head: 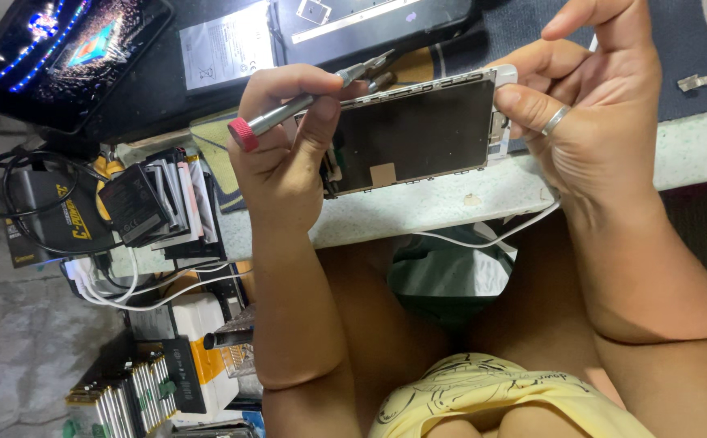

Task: The person uses a screwdriver to remove screws from a disassembled smartphone. They carefully unscrew fasteners from the phone's frame and place them on the work surface.

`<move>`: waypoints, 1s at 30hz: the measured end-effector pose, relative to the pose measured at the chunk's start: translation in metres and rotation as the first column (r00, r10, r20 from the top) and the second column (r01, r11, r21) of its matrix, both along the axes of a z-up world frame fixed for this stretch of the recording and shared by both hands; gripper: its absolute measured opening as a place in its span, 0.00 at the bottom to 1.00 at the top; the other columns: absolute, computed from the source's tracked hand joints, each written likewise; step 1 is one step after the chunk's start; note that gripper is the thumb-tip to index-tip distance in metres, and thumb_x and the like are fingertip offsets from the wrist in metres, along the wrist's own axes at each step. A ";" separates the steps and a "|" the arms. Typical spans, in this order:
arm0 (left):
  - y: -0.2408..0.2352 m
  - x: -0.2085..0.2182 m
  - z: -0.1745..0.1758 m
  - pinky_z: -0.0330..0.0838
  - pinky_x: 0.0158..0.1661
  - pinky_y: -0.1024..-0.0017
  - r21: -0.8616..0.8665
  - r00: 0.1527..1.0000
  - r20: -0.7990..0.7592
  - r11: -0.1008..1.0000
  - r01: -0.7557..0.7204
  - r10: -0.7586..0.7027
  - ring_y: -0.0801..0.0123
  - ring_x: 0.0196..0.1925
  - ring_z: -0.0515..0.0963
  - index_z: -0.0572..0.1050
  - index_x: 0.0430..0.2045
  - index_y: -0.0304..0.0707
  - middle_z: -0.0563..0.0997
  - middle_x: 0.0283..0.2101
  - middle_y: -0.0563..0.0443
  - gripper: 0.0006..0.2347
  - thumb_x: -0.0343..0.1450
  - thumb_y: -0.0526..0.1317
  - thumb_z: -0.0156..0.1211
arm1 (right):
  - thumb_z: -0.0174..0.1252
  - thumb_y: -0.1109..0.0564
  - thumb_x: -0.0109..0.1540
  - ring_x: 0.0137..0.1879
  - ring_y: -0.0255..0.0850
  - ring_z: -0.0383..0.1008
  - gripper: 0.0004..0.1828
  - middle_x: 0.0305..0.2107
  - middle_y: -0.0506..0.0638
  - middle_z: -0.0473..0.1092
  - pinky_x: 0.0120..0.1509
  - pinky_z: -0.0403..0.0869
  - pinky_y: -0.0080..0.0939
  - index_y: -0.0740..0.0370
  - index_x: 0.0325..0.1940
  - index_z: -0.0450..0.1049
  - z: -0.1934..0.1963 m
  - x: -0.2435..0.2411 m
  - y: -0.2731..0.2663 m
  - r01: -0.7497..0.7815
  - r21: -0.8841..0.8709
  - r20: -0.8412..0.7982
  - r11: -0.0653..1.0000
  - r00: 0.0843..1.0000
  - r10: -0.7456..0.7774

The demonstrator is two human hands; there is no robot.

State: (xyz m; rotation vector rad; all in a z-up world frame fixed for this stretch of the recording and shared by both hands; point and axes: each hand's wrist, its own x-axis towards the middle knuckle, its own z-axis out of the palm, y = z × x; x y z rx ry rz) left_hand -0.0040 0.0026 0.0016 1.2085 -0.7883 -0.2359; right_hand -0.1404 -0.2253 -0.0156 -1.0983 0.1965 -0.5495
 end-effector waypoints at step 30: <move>-0.001 0.000 0.005 0.71 0.48 0.83 0.044 0.995 0.038 0.995 -0.091 0.089 0.76 0.47 0.78 0.76 0.46 0.30 0.79 0.45 0.51 0.02 0.83 0.26 0.59 | 0.63 0.76 0.66 0.36 0.36 0.79 0.17 0.36 0.60 0.77 0.39 0.75 0.28 0.65 0.52 0.67 -0.002 0.000 0.001 0.005 0.094 -0.007 0.996 1.000 -0.004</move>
